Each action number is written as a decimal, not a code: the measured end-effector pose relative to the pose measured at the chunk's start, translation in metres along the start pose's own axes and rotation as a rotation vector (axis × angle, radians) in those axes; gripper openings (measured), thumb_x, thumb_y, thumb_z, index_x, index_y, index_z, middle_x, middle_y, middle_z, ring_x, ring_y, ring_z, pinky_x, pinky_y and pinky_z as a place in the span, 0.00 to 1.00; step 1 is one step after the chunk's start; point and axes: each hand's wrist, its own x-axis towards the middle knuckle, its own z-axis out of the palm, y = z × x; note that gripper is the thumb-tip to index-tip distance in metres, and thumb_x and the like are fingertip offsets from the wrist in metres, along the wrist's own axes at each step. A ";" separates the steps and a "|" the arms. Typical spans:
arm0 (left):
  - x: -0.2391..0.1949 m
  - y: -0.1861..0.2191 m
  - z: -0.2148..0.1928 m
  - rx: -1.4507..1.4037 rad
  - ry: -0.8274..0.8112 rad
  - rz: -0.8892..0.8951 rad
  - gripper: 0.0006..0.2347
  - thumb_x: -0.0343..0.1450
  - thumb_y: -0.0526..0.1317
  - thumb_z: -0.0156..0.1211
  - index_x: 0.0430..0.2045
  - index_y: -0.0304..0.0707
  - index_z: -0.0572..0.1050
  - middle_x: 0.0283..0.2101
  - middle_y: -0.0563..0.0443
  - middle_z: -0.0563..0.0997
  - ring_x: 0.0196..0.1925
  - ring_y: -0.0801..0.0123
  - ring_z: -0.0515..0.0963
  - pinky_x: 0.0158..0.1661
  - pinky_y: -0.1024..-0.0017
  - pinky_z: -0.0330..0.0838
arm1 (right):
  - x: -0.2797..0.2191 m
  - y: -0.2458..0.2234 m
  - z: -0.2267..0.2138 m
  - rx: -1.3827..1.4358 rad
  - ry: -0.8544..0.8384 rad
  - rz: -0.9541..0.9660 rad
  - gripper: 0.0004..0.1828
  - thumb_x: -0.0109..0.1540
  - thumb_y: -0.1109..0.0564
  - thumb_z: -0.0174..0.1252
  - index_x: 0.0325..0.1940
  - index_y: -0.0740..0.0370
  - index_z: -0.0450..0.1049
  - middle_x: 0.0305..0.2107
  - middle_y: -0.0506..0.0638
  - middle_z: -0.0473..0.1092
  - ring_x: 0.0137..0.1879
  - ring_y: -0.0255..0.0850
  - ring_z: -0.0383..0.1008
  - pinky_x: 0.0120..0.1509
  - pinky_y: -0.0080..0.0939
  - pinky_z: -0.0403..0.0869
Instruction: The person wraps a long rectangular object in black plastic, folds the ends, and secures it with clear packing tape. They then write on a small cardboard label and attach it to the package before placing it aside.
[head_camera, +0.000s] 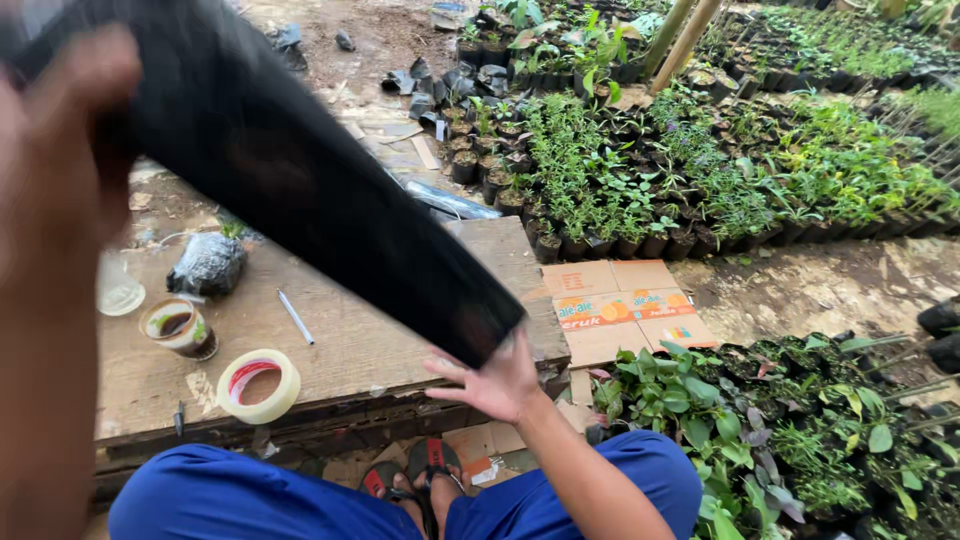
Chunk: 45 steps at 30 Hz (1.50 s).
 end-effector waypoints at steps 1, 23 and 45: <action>-0.048 -0.001 -0.010 -0.121 0.062 -0.061 0.30 0.64 0.34 0.76 0.59 0.37 0.64 0.54 0.45 0.76 0.58 0.61 0.80 0.63 0.64 0.78 | -0.001 -0.002 0.004 -0.052 0.230 -0.073 0.53 0.57 0.15 0.37 0.75 0.49 0.59 0.72 0.61 0.53 0.73 0.62 0.60 0.75 0.72 0.56; -0.474 -0.105 -0.011 -0.290 0.708 -0.394 0.50 0.64 0.73 0.51 0.77 0.52 0.35 0.76 0.47 0.48 0.75 0.44 0.51 0.63 0.32 0.50 | -0.005 -0.183 0.054 -1.088 0.602 0.271 0.48 0.64 0.26 0.48 0.78 0.58 0.60 0.56 0.58 0.73 0.55 0.46 0.76 0.62 0.51 0.73; -0.401 -0.056 0.027 0.955 0.317 0.136 0.21 0.57 0.40 0.72 0.42 0.55 0.72 0.54 0.36 0.67 0.63 0.36 0.72 0.62 0.49 0.72 | -0.001 -0.224 0.003 -1.018 0.934 0.325 0.51 0.58 0.17 0.44 0.68 0.58 0.69 0.59 0.50 0.72 0.59 0.44 0.72 0.68 0.57 0.69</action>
